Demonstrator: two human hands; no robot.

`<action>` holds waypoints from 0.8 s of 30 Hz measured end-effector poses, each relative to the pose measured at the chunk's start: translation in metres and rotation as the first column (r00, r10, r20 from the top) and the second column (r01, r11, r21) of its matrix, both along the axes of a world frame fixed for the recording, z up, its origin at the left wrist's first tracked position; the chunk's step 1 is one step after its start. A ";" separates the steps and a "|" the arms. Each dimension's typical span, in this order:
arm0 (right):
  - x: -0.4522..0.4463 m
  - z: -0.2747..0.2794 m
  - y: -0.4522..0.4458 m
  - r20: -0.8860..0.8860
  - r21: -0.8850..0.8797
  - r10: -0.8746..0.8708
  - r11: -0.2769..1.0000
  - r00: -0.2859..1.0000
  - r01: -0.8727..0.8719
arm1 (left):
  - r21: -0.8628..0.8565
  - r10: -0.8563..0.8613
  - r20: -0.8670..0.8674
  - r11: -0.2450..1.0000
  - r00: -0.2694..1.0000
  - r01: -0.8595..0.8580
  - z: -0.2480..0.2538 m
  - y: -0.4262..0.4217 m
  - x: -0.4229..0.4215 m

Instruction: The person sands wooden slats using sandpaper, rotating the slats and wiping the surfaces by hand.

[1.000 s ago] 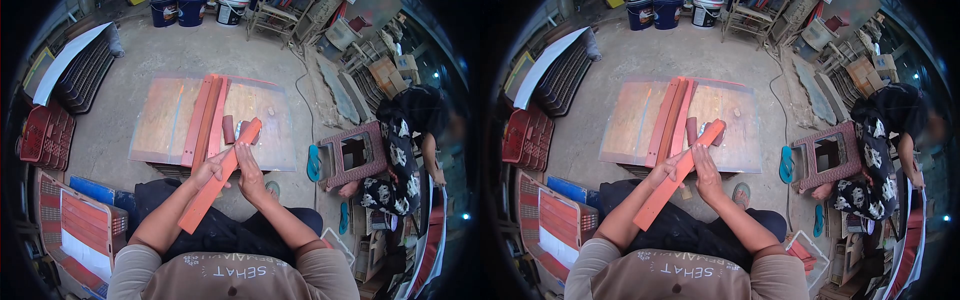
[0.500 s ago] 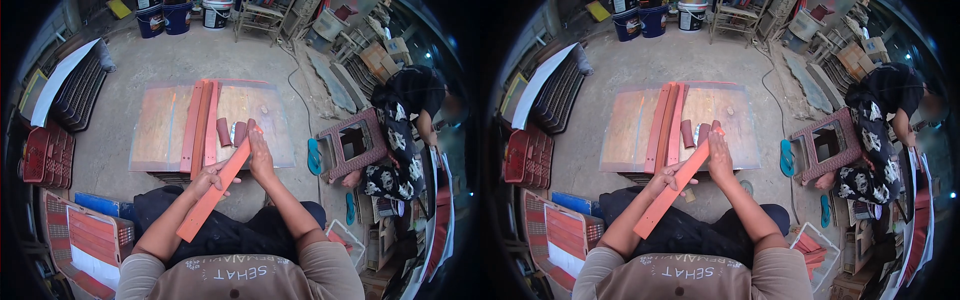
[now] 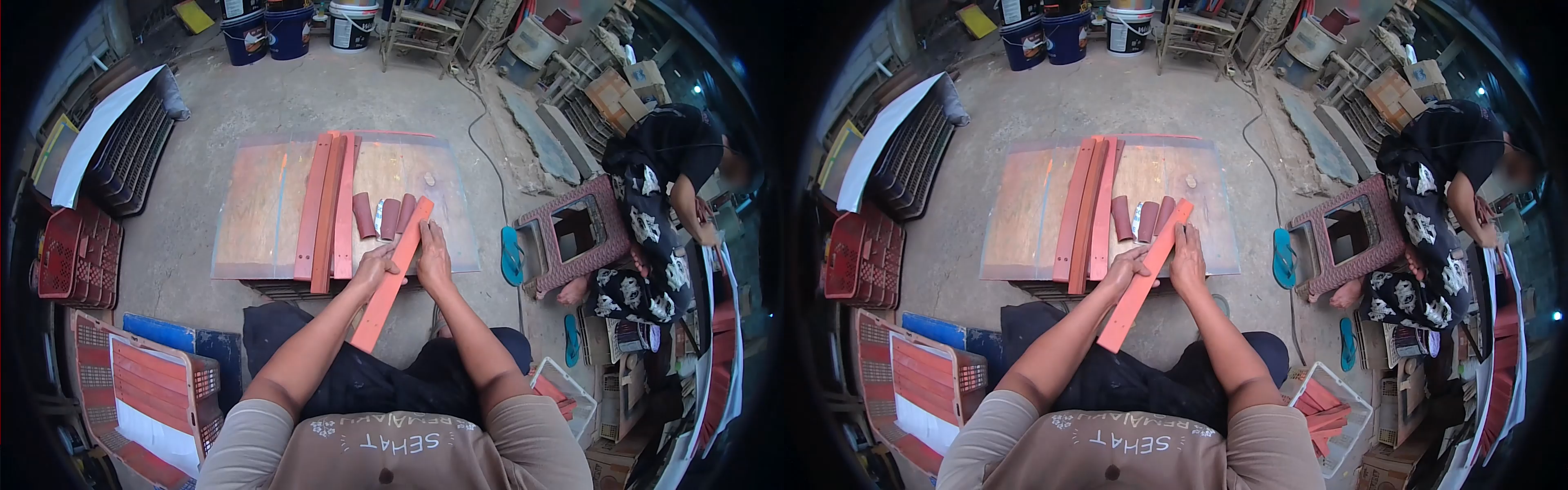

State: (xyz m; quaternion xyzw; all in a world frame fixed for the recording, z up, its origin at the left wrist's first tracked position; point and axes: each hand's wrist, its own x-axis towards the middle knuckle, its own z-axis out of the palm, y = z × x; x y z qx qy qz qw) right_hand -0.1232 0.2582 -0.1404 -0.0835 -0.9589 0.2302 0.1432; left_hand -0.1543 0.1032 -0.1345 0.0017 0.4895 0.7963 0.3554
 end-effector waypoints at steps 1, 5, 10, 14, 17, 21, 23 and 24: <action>-0.004 -0.006 0.003 -0.001 0.005 -0.010 1.000 1.000 0.010 | 0.002 0.046 -0.033 0.999 0.998 -0.046 0.002 0.006 -0.003; -0.012 -0.016 0.008 0.102 0.008 -0.053 0.999 0.993 0.052 | -0.186 0.094 -0.287 0.971 0.953 -0.151 -0.040 0.033 -0.030; -0.004 -0.003 0.003 0.091 -0.002 0.042 0.999 0.995 -0.042 | -0.395 0.079 -0.467 0.872 0.881 -0.287 -0.051 0.041 -0.039; 0.003 -0.002 0.001 0.044 -0.061 0.094 0.994 0.995 -0.091 | -0.290 0.221 -0.589 0.840 0.777 -0.458 -0.078 0.054 -0.045; 0.003 0.012 -0.005 -0.076 -0.301 0.141 0.940 0.987 -0.158 | -0.204 0.304 -0.659 0.808 0.687 -0.553 -0.026 0.040 -0.031; 0.010 0.037 -0.038 0.013 -0.981 0.299 0.189 0.954 -0.046 | 0.379 0.255 -0.123 0.905 0.959 -0.192 0.041 0.008 -0.021; 0.022 0.047 -0.052 0.021 -0.999 0.406 -0.021 0.913 0.032 | 0.522 0.015 -0.087 0.852 0.996 0.033 0.054 -0.011 -0.018; 0.027 0.056 -0.057 -0.016 -0.997 0.423 -0.070 0.906 0.015 | 0.696 -0.124 -0.055 0.707 0.991 0.128 0.057 -0.018 -0.020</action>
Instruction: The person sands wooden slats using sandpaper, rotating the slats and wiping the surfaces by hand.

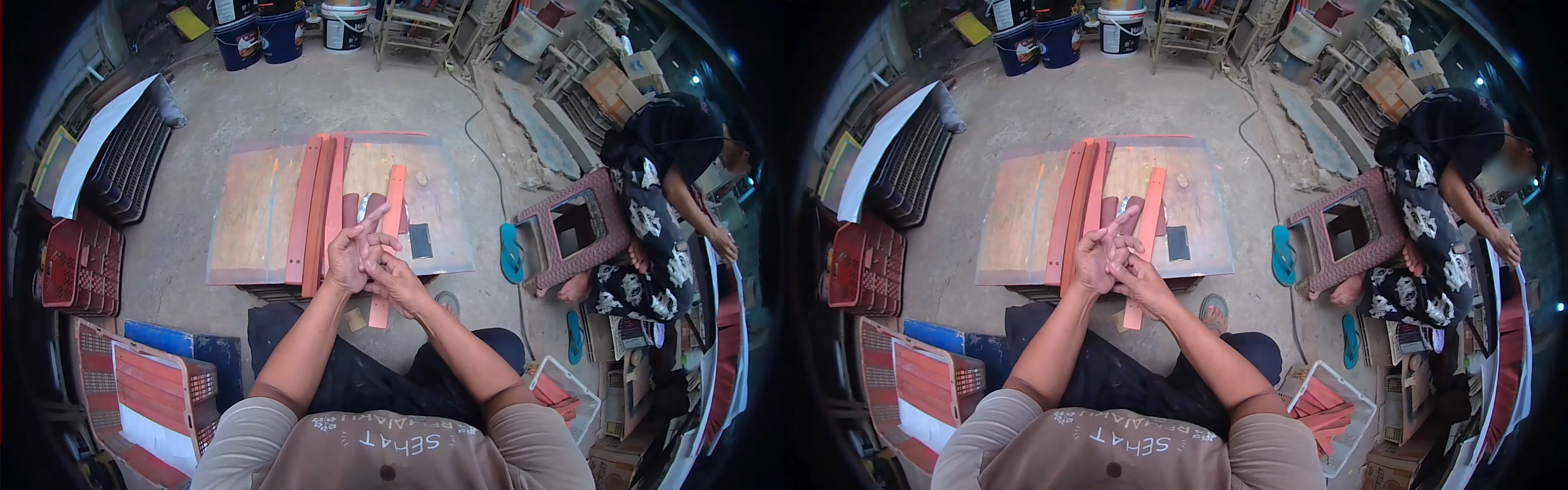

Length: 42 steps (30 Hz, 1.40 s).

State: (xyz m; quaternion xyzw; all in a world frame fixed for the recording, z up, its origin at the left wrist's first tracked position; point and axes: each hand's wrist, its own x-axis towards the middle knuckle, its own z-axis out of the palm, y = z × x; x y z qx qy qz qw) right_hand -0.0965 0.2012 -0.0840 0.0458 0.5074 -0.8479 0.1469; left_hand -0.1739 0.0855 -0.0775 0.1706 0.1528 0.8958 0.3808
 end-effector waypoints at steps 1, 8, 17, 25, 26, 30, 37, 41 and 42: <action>0.003 0.003 -0.002 -0.003 -0.048 0.021 0.999 1.000 -0.021 | -0.046 -0.019 -0.014 0.999 1.000 0.018 0.003 -0.003 0.005; 0.014 -0.001 -0.024 -0.047 0.097 -0.052 0.994 0.998 0.057 | -0.282 -0.120 -0.252 0.958 0.960 0.046 0.008 -0.028 0.022; 0.018 0.015 -0.032 -0.004 -0.123 0.461 0.880 0.887 -0.458 | 0.264 -0.632 0.115 0.763 0.766 0.590 0.024 -0.052 0.040; 0.004 0.025 -0.034 -0.082 -0.089 0.289 0.951 0.954 -0.296 | 0.194 -0.384 0.196 0.917 0.902 0.348 0.030 -0.069 0.025; -0.001 0.026 -0.032 -0.076 -0.185 0.204 0.959 0.976 -0.215 | 0.205 -0.267 0.203 0.952 0.942 0.226 0.032 -0.068 0.023; -0.006 0.035 -0.028 -0.026 -0.134 0.162 0.977 0.986 -0.164 | 0.018 -0.026 0.141 1.000 0.990 0.024 0.027 -0.062 0.020; -0.003 0.031 -0.045 -0.272 0.139 0.163 0.982 0.949 -0.129 | -0.171 0.002 -0.085 0.985 0.996 -0.016 0.026 -0.057 0.033; 0.002 0.028 -0.048 -0.290 0.235 0.121 0.971 0.949 -0.053 | -0.306 0.049 -0.156 0.947 0.987 -0.095 0.032 -0.055 0.036; 0.003 0.026 -0.049 -0.269 0.235 0.117 0.971 0.956 -0.052 | -0.307 0.057 -0.152 0.946 0.987 -0.102 0.033 -0.055 0.037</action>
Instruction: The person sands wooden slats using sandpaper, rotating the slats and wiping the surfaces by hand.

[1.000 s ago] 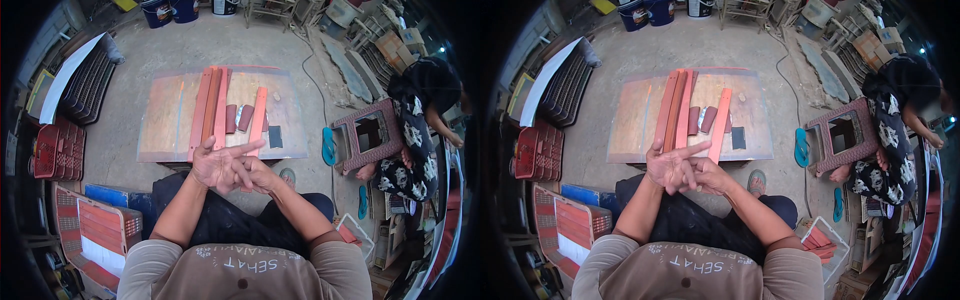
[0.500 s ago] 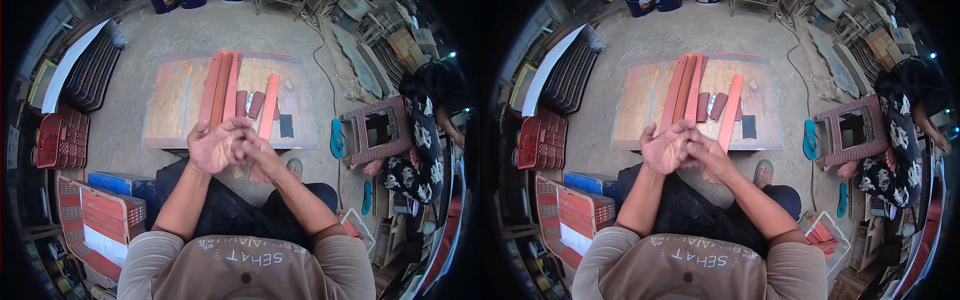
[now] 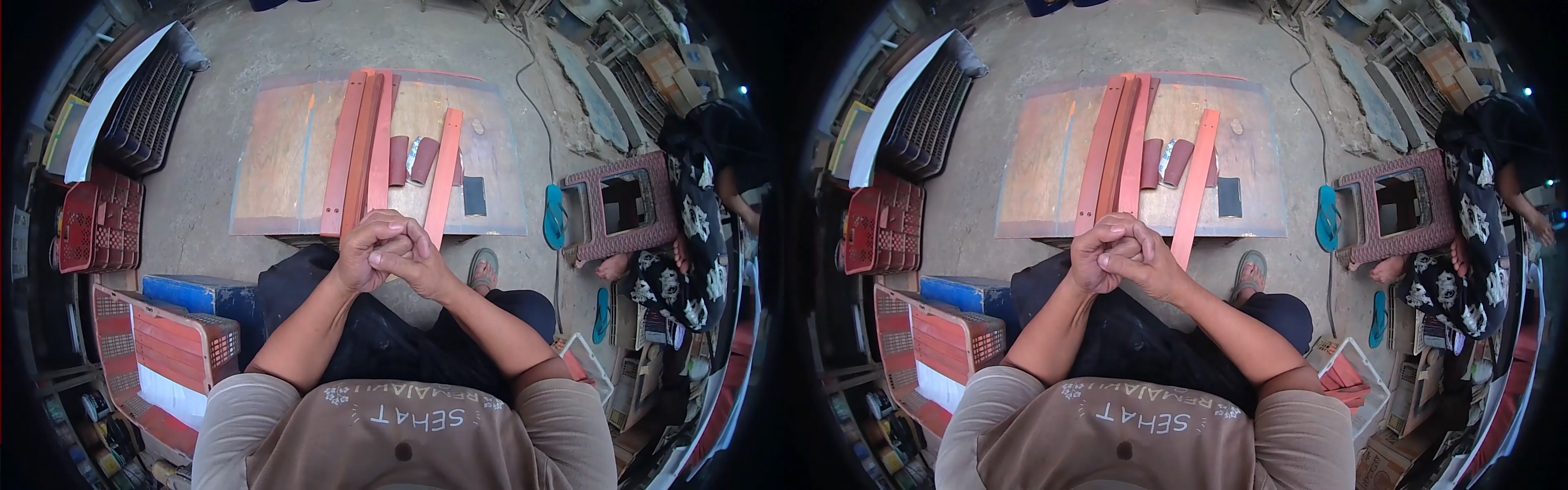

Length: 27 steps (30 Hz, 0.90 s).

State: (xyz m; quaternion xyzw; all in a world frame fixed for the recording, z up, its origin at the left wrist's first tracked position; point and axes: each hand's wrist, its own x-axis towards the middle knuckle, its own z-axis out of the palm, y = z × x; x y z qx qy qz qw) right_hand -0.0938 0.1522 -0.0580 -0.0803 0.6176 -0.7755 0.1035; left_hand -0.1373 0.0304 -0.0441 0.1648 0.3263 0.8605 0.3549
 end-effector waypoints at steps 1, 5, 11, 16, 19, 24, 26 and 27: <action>0.001 0.000 -0.001 0.035 -0.009 0.002 1.000 0.999 -0.001 | 0.010 -0.001 0.027 1.000 1.000 0.001 -0.001 -0.001 0.000; 0.002 0.001 -0.003 0.105 -0.024 0.000 1.000 0.994 0.003 | 0.009 -0.015 0.089 1.000 0.996 0.015 -0.006 -0.003 0.002; 0.001 -0.003 -0.006 0.130 -0.104 -0.024 0.994 0.991 0.038 | 0.123 -0.084 0.296 0.991 0.952 0.049 0.001 -0.005 0.001; -0.004 0.024 -0.007 -0.041 -0.153 -0.076 0.986 0.996 0.068 | 0.285 -0.082 0.203 0.958 0.976 0.021 -0.015 -0.002 -0.002; -0.005 0.019 -0.004 0.052 -0.115 -0.028 0.993 0.998 0.034 | 0.131 -0.039 0.230 0.991 0.972 0.009 -0.015 -0.003 0.000; -0.009 -0.010 -0.006 0.074 -0.108 -0.025 0.994 0.997 0.033 | -0.041 0.073 0.380 0.997 0.922 -0.062 -0.007 0.000 0.005; -0.010 0.007 -0.006 0.085 -0.060 -0.031 0.998 0.996 0.036 | 0.186 -0.060 0.331 0.983 0.942 -0.003 -0.027 -0.001 -0.001; -0.010 0.016 -0.004 0.117 -0.035 -0.030 0.999 0.993 0.034 | 0.366 -0.152 0.278 0.930 0.948 0.042 -0.031 0.001 -0.006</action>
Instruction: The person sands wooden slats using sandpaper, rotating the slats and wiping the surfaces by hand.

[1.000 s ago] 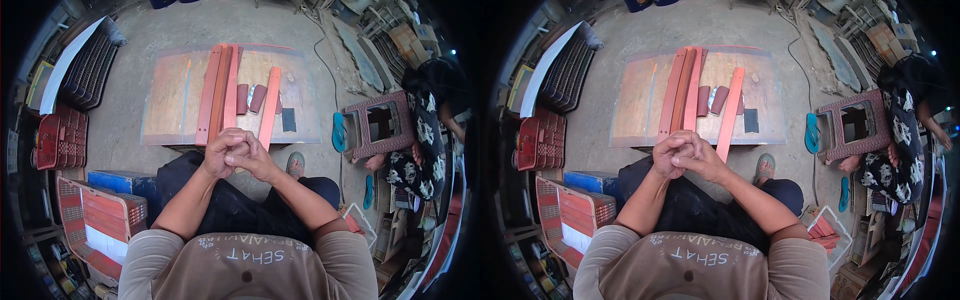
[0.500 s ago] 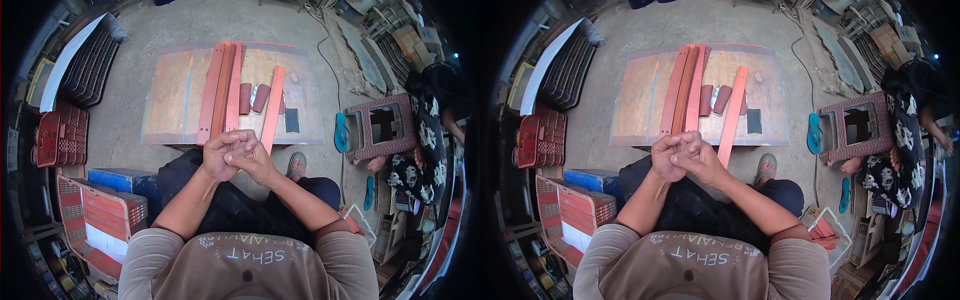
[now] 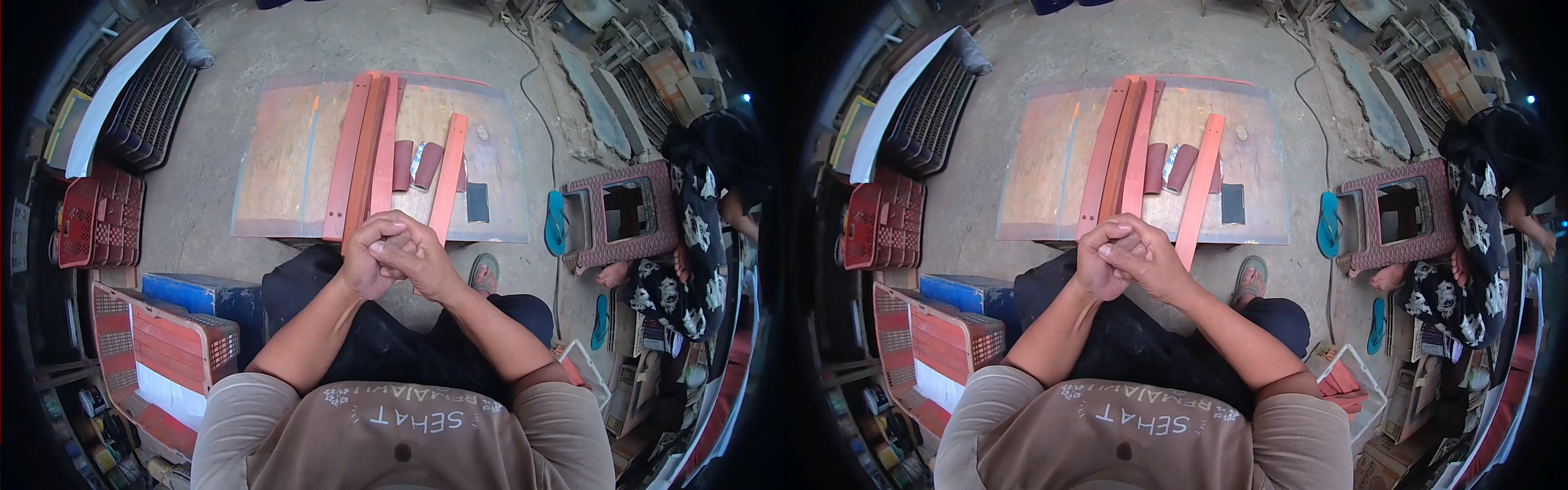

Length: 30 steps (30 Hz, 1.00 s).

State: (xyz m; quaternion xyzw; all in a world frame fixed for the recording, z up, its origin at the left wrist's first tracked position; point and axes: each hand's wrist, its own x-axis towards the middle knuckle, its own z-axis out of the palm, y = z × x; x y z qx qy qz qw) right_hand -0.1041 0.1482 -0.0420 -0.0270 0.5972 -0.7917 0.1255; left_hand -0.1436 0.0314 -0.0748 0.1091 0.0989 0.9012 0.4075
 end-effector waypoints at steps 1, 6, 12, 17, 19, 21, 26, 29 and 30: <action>-0.005 -0.004 0.003 -0.201 0.109 -0.094 0.987 0.975 0.118 | 0.187 -0.036 -0.039 0.981 0.999 0.042 -0.002 0.002 -0.004; -0.014 0.025 0.020 0.058 -0.543 -0.330 0.782 0.942 0.307 | -0.628 0.114 -0.550 0.597 0.828 -0.499 0.029 0.009 0.005; -0.005 -0.004 0.023 0.123 -0.779 0.092 0.625 0.988 0.039 | -0.638 -0.138 -0.687 0.584 0.714 -0.501 0.019 0.013 0.016; 0.000 -0.006 0.026 0.124 -0.805 0.114 0.593 0.986 0.032 | -0.558 -0.027 -0.697 0.649 0.717 -0.518 0.014 0.023 0.021; 0.003 -0.004 0.025 0.170 -0.764 0.082 0.641 0.982 0.078 | -0.571 -0.073 -0.721 0.628 0.689 -0.530 0.014 0.022 0.020; 0.006 -0.003 0.024 0.181 -0.718 0.068 0.691 0.981 0.085 | -0.623 -0.131 -0.715 0.565 0.687 -0.541 0.016 0.020 0.022; 0.004 -0.002 0.032 0.154 -0.755 0.104 0.654 0.983 0.049 | -0.633 -0.180 -0.718 0.569 0.672 -0.525 0.015 0.021 0.022; 0.001 -0.008 0.038 0.129 -0.843 0.185 0.538 0.974 0.010 | -0.606 -0.145 -0.687 0.656 0.712 -0.450 0.023 0.019 0.022; 0.002 -0.010 0.038 0.161 -0.827 0.190 0.562 0.968 0.027 | -0.594 -0.115 -0.680 0.666 0.724 -0.452 0.018 0.020 0.023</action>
